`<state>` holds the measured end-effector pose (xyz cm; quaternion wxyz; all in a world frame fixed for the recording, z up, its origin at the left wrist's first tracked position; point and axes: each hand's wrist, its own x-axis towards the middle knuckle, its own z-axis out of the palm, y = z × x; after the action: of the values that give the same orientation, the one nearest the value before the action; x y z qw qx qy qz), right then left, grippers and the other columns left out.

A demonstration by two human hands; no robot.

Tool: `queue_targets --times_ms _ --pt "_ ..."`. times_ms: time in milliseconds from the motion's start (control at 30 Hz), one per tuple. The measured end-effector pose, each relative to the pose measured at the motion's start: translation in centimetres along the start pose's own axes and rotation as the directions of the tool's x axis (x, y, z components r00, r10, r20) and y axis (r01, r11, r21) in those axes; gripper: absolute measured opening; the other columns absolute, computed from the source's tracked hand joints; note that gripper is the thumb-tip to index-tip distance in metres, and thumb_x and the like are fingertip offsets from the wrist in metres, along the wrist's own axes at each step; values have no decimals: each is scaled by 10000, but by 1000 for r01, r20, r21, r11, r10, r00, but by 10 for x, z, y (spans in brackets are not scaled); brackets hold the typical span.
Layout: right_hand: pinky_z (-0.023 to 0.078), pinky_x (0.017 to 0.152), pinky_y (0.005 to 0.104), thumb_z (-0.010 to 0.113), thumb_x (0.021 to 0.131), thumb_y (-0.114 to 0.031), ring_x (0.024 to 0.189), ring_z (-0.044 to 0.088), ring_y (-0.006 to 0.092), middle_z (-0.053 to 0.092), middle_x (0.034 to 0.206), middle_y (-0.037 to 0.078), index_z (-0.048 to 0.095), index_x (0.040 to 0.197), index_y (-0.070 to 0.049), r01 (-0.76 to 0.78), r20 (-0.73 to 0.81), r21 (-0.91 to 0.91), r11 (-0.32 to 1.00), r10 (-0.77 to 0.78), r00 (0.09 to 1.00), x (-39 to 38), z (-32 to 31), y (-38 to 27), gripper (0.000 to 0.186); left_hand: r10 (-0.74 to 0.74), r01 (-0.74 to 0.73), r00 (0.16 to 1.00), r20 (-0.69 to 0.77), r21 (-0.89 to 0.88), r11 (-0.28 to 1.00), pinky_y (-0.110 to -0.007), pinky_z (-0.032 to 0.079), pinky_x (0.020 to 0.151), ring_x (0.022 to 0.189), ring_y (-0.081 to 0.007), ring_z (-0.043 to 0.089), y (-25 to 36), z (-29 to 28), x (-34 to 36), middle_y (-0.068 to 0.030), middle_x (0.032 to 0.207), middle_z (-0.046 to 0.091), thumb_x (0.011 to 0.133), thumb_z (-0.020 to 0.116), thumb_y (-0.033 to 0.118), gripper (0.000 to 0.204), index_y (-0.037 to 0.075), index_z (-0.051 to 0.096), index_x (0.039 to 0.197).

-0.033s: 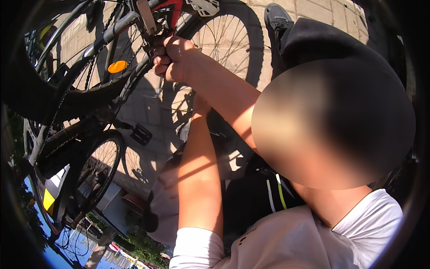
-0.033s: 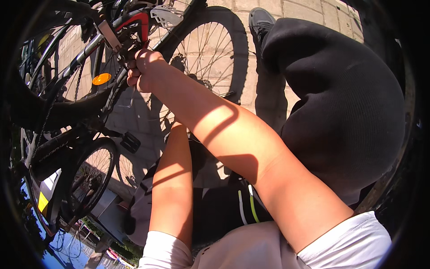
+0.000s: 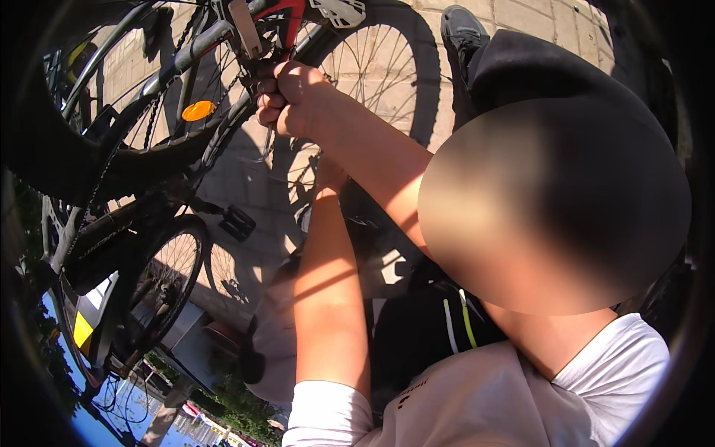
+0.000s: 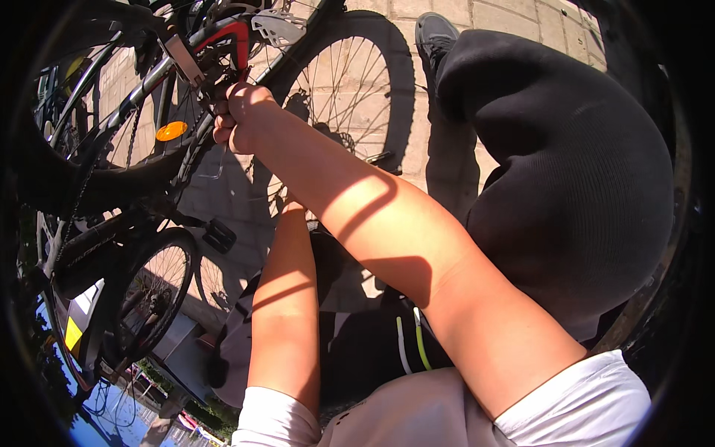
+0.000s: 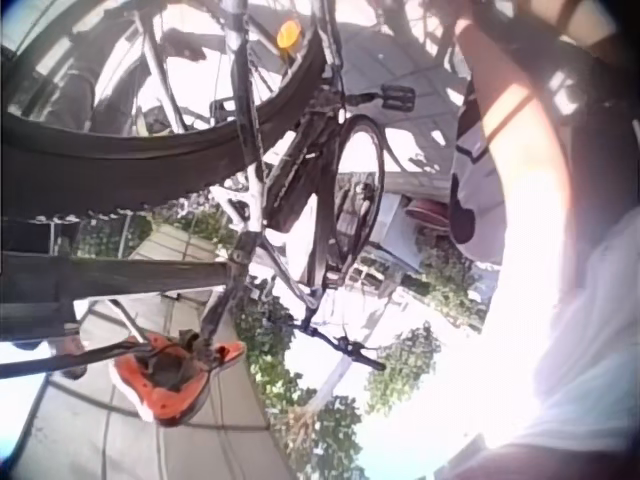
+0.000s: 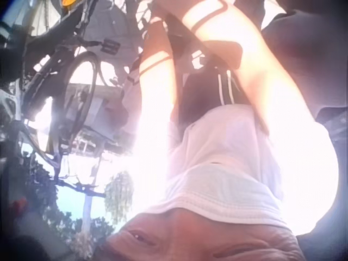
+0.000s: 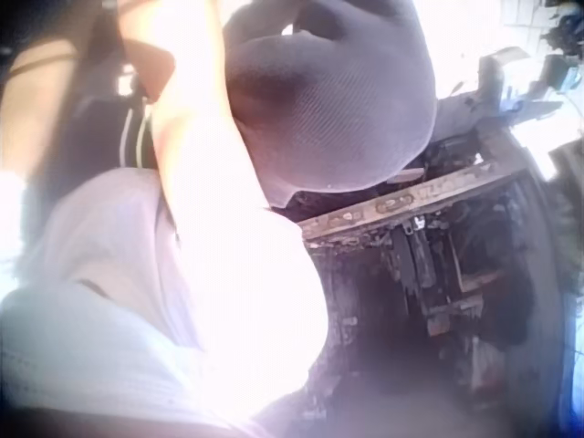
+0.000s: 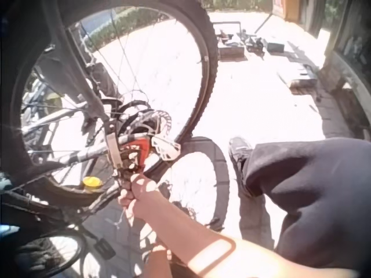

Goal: The person is repairing a bicycle by adjusting the rear derailleur and chain. They use a screwdriver to tighten screws and a wrench to adjust the chain tension. The person is sitting on the ground while working on the bicycle.

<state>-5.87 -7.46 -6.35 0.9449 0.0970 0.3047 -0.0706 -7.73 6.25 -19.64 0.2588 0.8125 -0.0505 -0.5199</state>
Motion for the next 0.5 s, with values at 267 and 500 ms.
queue_targets --times_ms 267,500 --pt "225 423 312 407 882 -104 414 283 125 346 510 -12 451 655 -151 65 148 -18 998 -62 987 -5 -4 11 236 335 -354 933 -130 -180 918 -295 504 627 700 -131 562 77 -165 -98 -38 817 607 893 566 133 173 10 616 1004" --pt "274 422 307 450 890 -95 440 297 119 363 545 -1 559 752 -54 55 74 73 996 -60 995 1 -12 16 180 546 -567 810 -214 -44 823 -278 387 906 961 -163 551 161 -118 -103 -95 1076 612 826 569 10 351 -56 544 1170"
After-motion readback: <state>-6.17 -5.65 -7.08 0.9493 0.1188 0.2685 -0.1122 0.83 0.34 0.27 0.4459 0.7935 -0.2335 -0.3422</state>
